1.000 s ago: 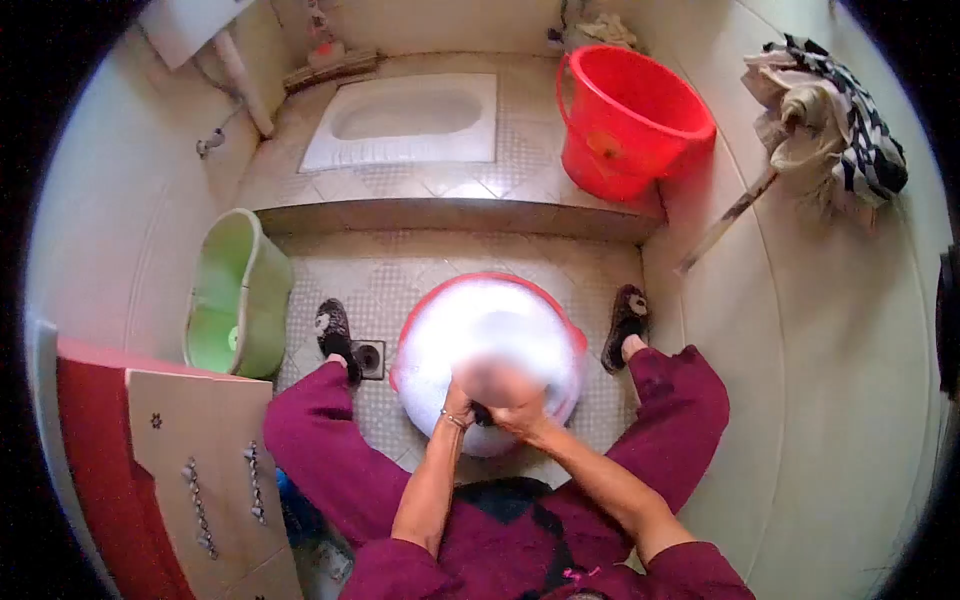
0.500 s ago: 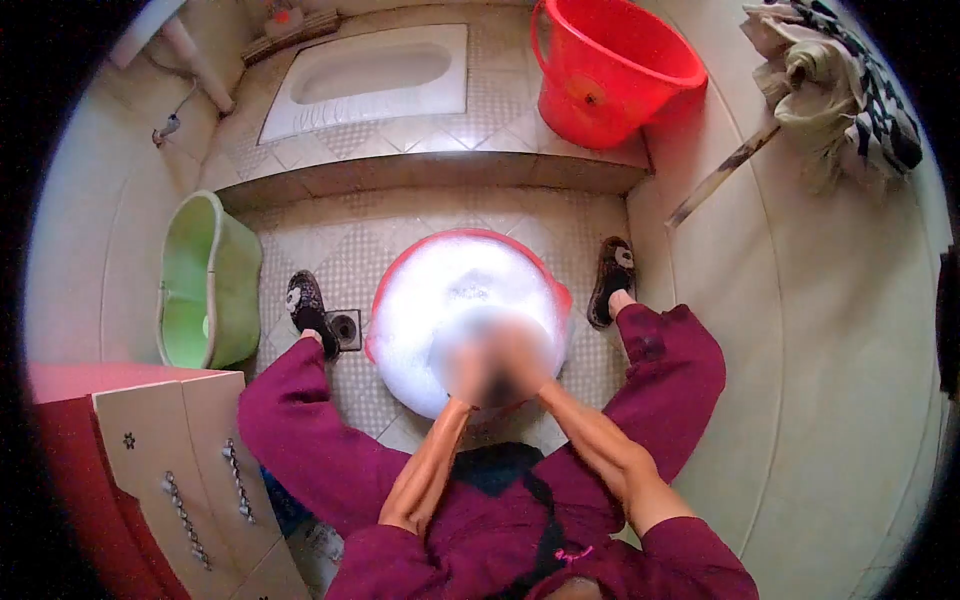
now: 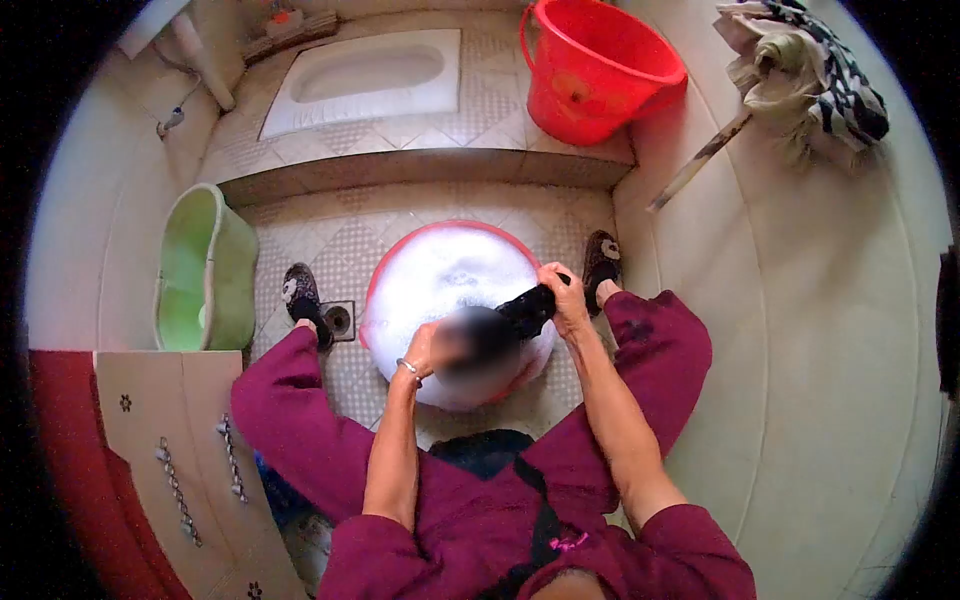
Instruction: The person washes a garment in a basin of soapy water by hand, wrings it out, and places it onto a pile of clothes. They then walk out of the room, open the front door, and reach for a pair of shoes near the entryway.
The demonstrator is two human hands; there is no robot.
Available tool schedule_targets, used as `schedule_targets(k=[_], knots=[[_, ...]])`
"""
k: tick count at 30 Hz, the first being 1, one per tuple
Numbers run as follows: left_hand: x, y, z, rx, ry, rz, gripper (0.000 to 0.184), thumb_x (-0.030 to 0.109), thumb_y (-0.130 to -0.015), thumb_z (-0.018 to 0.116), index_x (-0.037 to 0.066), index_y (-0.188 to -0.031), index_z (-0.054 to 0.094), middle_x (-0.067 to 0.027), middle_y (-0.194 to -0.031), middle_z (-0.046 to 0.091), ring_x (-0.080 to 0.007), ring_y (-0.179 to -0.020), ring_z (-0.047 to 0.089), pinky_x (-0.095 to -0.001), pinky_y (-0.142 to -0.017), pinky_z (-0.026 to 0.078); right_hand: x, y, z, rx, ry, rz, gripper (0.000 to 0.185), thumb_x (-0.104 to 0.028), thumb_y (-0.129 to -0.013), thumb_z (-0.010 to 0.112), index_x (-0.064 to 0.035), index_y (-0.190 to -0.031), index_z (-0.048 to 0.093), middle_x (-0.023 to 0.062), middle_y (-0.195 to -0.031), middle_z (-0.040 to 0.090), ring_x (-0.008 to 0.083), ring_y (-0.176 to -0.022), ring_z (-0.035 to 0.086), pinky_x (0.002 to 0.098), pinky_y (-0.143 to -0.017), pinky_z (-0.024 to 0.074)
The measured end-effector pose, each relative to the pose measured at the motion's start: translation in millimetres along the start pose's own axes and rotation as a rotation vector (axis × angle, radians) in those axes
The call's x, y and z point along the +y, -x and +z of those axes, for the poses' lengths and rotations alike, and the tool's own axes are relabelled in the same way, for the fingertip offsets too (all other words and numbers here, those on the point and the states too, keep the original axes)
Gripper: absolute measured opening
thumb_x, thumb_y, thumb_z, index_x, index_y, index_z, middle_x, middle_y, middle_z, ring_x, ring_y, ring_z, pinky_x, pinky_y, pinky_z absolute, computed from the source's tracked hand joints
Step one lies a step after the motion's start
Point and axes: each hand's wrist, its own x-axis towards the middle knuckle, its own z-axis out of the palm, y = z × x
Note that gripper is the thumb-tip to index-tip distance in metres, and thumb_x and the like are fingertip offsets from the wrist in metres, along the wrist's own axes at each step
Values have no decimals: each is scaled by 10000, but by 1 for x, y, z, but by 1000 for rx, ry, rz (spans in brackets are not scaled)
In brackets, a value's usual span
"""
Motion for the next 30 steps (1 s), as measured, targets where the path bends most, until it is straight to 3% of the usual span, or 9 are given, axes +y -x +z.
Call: schedule_targets(k=[3,5,7,11,12,19,25,27,30], knots=[[1,-2,-5,195,252,56,180,111,-641,675,46,-756,553,9,-671,525,-71,-596,475,-221,-533,398,-21,24,17,-269,403,-124,277,-223,-741,623,-32,-937,580,23,-868,543,112,-828,493,246,-759,385],[19,0,-6,190,314,94,181,117,-640,677,51,-752,550,17,-677,512,-66,-604,464,-212,-539,390,-28,43,30,-447,561,-88,489,-292,-706,656,-32,-1095,512,67,-1010,524,136,-963,475,267,-852,362],[46,7,-3,127,409,160,179,128,-641,679,58,-742,548,29,-688,499,-63,-634,454,-203,-579,381,-32,60,49,-568,658,-168,488,-259,-710,648,-41,-1120,499,51,-1047,521,111,-981,458,268,-870,359],[94,22,-4,115,366,250,146,144,-676,665,67,-716,548,44,-702,500,-57,-665,444,-200,-623,366,-62,88,69,-441,643,-87,334,-205,-663,668,-3,-911,571,7,-758,558,98,-690,506,243,-624,422],[106,24,-8,134,354,312,134,151,-698,650,66,-713,548,47,-702,500,-56,-667,444,-201,-625,368,-72,95,74,-411,621,-262,247,-185,-671,647,3,-812,573,-11,-674,532,84,-611,480,242,-549,404],[204,46,-23,274,421,515,187,227,-821,563,49,-763,560,47,-741,512,-42,-719,454,-200,-665,378,-156,111,118,-301,465,-996,120,-13,-685,648,0,-748,547,44,-728,527,117,-686,509,232,-620,403],[141,-9,-1,348,496,413,184,244,-828,553,60,-819,558,31,-759,525,-55,-719,467,-198,-693,383,-100,71,98,-175,404,-847,108,-60,-701,648,-8,-750,567,33,-701,538,100,-657,497,226,-602,406],[87,-35,9,242,848,-19,225,283,-807,574,61,-835,551,-4,-791,551,-97,-728,513,-225,-685,413,-62,46,74,-27,368,-272,155,-141,-728,644,-2,-765,585,6,-707,552,74,-653,488,214,-607,402],[13,-61,28,334,1166,-304,273,324,-775,597,63,-837,548,-54,-815,562,-180,-753,566,-307,-660,462,22,-2,34,177,402,-174,221,-209,-702,658,4,-692,600,-25,-610,535,74,-580,471,232,-539,390]])
